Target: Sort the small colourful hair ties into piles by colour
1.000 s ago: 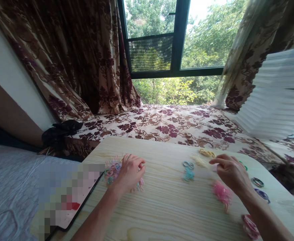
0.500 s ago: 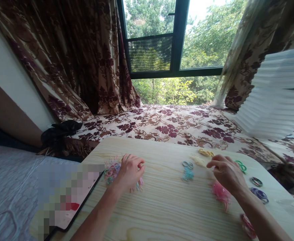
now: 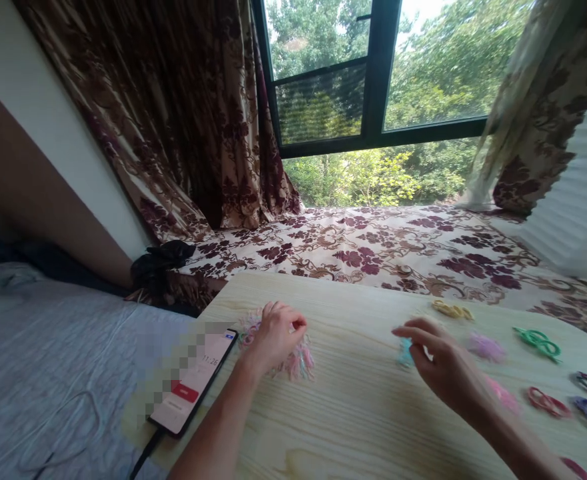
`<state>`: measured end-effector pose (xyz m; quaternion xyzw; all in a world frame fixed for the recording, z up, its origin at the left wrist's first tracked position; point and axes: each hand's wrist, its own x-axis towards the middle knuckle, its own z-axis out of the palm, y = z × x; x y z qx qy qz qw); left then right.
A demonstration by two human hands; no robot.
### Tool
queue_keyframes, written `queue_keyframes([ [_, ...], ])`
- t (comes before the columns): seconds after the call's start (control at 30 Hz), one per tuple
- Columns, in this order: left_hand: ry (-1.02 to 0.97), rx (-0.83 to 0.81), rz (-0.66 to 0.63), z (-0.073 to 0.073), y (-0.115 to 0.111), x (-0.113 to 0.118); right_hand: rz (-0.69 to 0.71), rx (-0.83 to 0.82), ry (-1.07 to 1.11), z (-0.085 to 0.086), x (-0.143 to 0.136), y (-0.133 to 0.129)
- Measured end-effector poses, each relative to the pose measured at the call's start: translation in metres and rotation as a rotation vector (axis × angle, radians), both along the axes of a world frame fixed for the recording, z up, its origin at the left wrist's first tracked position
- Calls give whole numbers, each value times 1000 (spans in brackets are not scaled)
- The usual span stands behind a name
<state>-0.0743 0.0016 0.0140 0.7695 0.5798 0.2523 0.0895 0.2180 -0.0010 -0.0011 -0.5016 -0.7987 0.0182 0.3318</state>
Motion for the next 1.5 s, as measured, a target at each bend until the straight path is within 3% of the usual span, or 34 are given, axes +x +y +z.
queue_keyframes([
  [0.13, 9, -13, -41, 2, -2, 1, 190, -194, 49, -13, -36, -16],
  [0.33, 33, -94, -48, 5, -6, -2, 168, -203, 22, -29, -40, -17],
  [0.67, 119, -173, -86, 7, -10, 2, 147, -137, 2, -27, -42, -18],
  [1.13, 167, -48, 18, -5, -3, 3, 156, -142, 14, -25, -43, -19],
  [1.5, 144, -85, 50, -9, -2, 6, 152, -136, 30, -26, -42, -19],
])
